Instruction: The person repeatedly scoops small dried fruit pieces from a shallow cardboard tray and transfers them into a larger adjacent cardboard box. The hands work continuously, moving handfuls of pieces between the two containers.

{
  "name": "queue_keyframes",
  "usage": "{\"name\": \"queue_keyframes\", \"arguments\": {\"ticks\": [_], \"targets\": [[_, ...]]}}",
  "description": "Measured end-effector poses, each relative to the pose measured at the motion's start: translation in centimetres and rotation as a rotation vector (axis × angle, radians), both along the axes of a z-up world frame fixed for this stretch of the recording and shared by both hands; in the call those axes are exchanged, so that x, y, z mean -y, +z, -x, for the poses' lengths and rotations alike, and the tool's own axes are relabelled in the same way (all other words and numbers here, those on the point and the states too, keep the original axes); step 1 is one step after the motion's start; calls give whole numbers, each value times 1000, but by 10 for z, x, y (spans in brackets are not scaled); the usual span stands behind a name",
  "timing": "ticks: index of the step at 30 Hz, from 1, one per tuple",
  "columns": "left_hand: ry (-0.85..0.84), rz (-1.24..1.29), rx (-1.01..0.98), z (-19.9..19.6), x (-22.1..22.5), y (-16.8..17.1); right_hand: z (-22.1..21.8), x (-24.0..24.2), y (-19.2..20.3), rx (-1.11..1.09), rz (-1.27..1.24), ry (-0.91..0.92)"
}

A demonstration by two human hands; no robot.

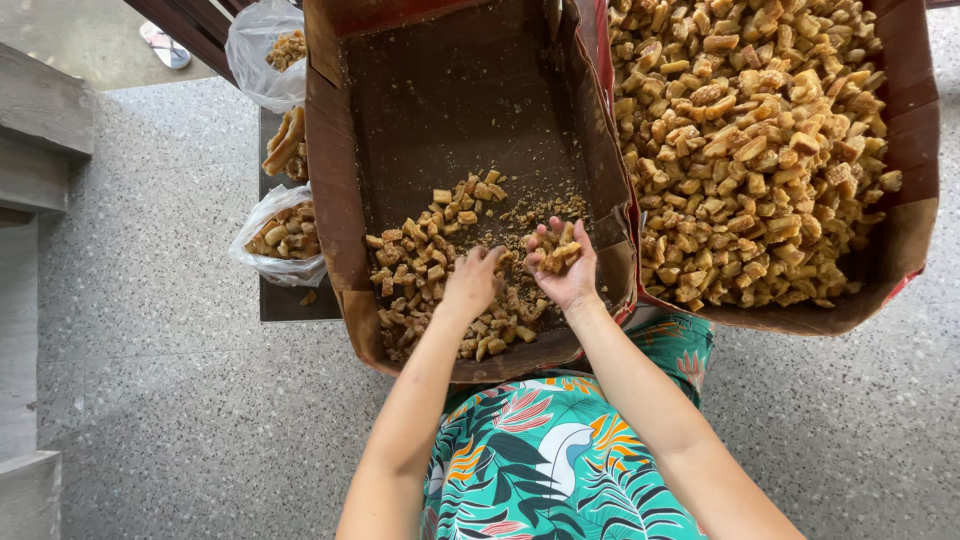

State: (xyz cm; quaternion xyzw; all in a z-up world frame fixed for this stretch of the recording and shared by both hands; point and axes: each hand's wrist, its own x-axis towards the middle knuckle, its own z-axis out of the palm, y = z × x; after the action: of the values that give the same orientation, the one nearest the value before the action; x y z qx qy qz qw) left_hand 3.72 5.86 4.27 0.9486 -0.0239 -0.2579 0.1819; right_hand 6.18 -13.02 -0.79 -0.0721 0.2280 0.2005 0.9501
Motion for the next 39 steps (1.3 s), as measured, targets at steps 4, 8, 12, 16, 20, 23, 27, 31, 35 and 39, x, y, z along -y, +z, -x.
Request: {"name": "queue_keyframes", "arguments": {"ticks": [4,8,12,16,20,23,27,31,35,39], "targets": [[52,-67,-112,1,9,-13,0,1,6,6,0,11],[209,119,-81,-6,-11,-22,2,5,9,-37,0,-25],[347,414,-257,-15,-42,-18,2,4,8,-36,17,-7],[625,964,-332,-10,-74,8,4,-6,8,37,-32,57],[574,1043,-305,-15,-72,47,10,-21,15,66,-19,165],[363,825,-268,-21,-43,67,12,-31,20,51,61,270],[94,559,-11,-23,-8,75,15,-35,21,65,138,329],[94,640,43,-21,-2,78,15,-27,15,56,121,325],[349,614,13,-9,-29,78,15,-24,9,30,5,257],[450,514,119,16,-60,56,8,-23,21,11,-92,188]]}}
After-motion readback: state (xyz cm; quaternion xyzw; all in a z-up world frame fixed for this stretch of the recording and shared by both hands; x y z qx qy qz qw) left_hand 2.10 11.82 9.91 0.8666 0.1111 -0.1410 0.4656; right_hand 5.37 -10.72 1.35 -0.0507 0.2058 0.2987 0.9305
